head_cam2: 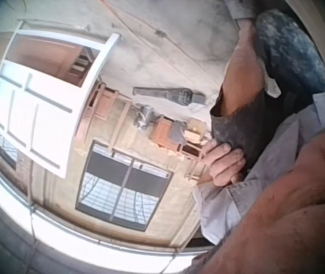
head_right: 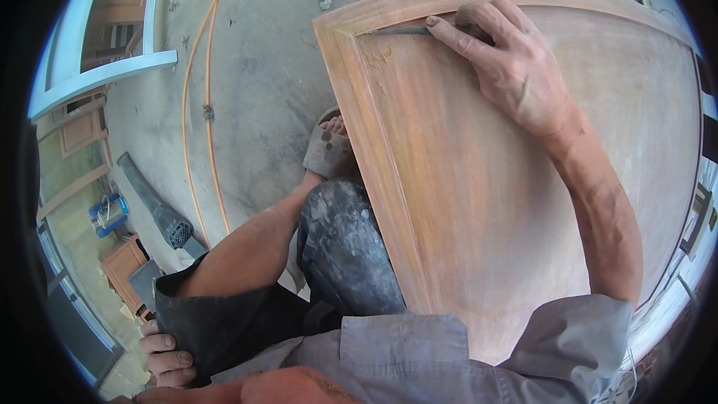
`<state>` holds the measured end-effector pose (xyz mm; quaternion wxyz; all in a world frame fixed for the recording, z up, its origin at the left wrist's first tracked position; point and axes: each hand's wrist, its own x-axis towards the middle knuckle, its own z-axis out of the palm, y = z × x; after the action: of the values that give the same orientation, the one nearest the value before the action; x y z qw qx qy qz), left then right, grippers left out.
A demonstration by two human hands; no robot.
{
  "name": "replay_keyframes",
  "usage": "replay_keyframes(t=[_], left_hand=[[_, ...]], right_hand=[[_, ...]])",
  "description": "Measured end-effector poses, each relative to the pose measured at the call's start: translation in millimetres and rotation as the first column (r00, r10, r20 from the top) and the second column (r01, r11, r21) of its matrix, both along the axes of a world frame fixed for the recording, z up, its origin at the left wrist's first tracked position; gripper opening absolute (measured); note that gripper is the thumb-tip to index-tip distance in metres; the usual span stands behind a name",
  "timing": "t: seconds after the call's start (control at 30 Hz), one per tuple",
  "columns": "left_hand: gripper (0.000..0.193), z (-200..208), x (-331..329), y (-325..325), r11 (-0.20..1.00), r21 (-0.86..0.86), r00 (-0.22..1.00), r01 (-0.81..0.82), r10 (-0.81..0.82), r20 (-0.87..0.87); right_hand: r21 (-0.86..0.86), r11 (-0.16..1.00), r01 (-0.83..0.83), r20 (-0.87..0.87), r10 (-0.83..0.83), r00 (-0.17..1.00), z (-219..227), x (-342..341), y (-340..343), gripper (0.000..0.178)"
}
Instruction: The person uses a chisel to scrape along the edges and corners of a large wooden panel, removing material and smoothing the surface. The person repositions the panel and continues scraping different sections.
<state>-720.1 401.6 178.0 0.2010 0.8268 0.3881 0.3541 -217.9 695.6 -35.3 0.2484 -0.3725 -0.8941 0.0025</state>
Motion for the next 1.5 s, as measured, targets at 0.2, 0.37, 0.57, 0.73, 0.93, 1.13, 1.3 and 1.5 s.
replay_keyframes(t=[0.2,0.37,0.57,0.73,0.93,1.13,1.3,1.5], left_hand=[[0.034,-1.4,20.4,6.6,0.999,0.017,0.999,-0.048,0.048,-0.017],[0.032,4.0,45.5,11.2,0.99,-0.004,0.985,-0.14,0.139,-0.099],[0.035,8.5,57.4,42.8,0.997,-0.079,0.989,-0.018,0.006,-0.146],[0.037,5.1,52.3,20.3,0.997,-0.025,0.995,-0.08,0.078,-0.06],[0.039,-15.0,40.6,29.4,0.998,0.066,0.998,-0.021,0.017,0.053],[0.03,-40.1,21.5,27.1,0.957,0.29,0.984,-0.001,-0.05,0.168],[0.024,-48.6,8.0,21.5,0.936,0.35,0.979,-0.032,-0.041,0.199],[0.024,-30.1,11.9,20.3,0.984,0.179,0.995,-0.001,-0.017,0.099]], right_hand=[[-0.053,0.999,-0.01,0.026,0.011,1.0,9.6,-12.1,-7.6,0.054],[-0.163,0.979,-0.124,0.066,0.137,0.988,23.4,2.9,-41.5,0.05],[-0.455,0.848,0.271,-0.214,-0.4,0.891,23.3,-14.2,-101.4,0.043],[-0.584,0.72,0.375,-0.229,-0.589,0.775,35.3,-76.1,-131.3,0.045],[-0.568,0.693,0.444,-0.075,-0.581,0.811,44.8,-93.7,-147.7,0.049],[-0.644,0.658,0.392,-0.139,-0.604,0.785,49.4,-108.2,-145.9,0.048],[-0.645,0.669,0.371,-0.218,-0.626,0.749,42.3,-126.3,-118.6,0.05],[-0.598,0.667,0.444,-0.276,-0.692,0.667,34.6,-147.1,-105.2,0.036]])
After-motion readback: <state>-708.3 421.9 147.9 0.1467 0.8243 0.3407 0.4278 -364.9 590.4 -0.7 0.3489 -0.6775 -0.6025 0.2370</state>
